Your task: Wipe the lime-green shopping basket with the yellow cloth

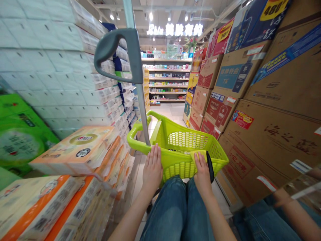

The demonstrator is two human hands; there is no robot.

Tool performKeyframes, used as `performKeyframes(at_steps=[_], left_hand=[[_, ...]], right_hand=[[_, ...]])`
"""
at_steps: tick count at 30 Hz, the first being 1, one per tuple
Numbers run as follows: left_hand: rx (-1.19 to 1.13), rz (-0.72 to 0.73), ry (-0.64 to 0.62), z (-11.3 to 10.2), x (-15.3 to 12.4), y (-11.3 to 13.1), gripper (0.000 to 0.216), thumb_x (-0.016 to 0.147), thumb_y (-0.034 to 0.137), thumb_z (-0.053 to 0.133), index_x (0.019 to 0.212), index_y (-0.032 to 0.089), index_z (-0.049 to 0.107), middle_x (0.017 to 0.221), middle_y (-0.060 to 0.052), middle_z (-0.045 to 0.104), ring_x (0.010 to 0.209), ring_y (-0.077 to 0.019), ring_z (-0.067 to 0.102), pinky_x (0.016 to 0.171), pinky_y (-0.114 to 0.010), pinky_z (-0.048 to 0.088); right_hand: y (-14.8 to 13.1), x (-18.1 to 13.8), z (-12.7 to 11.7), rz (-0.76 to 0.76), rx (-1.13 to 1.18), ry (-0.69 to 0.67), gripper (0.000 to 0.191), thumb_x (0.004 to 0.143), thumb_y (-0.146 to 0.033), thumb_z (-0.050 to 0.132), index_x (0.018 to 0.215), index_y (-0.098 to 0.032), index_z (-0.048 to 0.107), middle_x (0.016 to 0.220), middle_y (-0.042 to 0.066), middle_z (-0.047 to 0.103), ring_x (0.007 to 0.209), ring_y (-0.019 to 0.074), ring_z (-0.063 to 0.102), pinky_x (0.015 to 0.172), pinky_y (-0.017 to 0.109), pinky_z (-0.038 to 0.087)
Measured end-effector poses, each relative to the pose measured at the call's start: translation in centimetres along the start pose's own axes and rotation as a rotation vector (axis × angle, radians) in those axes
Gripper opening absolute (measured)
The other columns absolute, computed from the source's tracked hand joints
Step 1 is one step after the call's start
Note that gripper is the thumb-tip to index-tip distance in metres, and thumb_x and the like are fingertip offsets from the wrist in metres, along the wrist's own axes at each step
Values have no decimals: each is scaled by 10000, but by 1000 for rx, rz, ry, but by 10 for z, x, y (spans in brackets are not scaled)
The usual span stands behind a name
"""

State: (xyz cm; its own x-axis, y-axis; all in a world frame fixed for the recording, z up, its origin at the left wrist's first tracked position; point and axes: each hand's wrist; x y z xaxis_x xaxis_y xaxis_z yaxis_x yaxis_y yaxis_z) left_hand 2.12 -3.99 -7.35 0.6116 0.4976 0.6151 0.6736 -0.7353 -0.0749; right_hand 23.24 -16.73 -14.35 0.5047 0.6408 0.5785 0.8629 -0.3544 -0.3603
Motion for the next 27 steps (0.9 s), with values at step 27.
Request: performKeyframes(at_steps=[27], left_hand=[[-57,3,28,-1,0,0,886,811,136,514,1562,64,51,1626,-153,209,1511,-276,185,1218,-451,253]], right_hand=[[-28,6,1,-58,124,-38,945,638,93,323,1539,-196,310,1593,97,326,1501,229,218,1205,484,280]])
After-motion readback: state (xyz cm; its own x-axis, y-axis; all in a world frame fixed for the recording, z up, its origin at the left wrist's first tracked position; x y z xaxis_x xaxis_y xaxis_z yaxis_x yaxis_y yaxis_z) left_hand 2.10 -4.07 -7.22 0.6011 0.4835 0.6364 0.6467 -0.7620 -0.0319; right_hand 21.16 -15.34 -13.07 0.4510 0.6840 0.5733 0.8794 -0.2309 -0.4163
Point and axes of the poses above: each hand's wrist, its own x-axis towards the middle knuckle, its own z-axis out of the palm, y = z × x
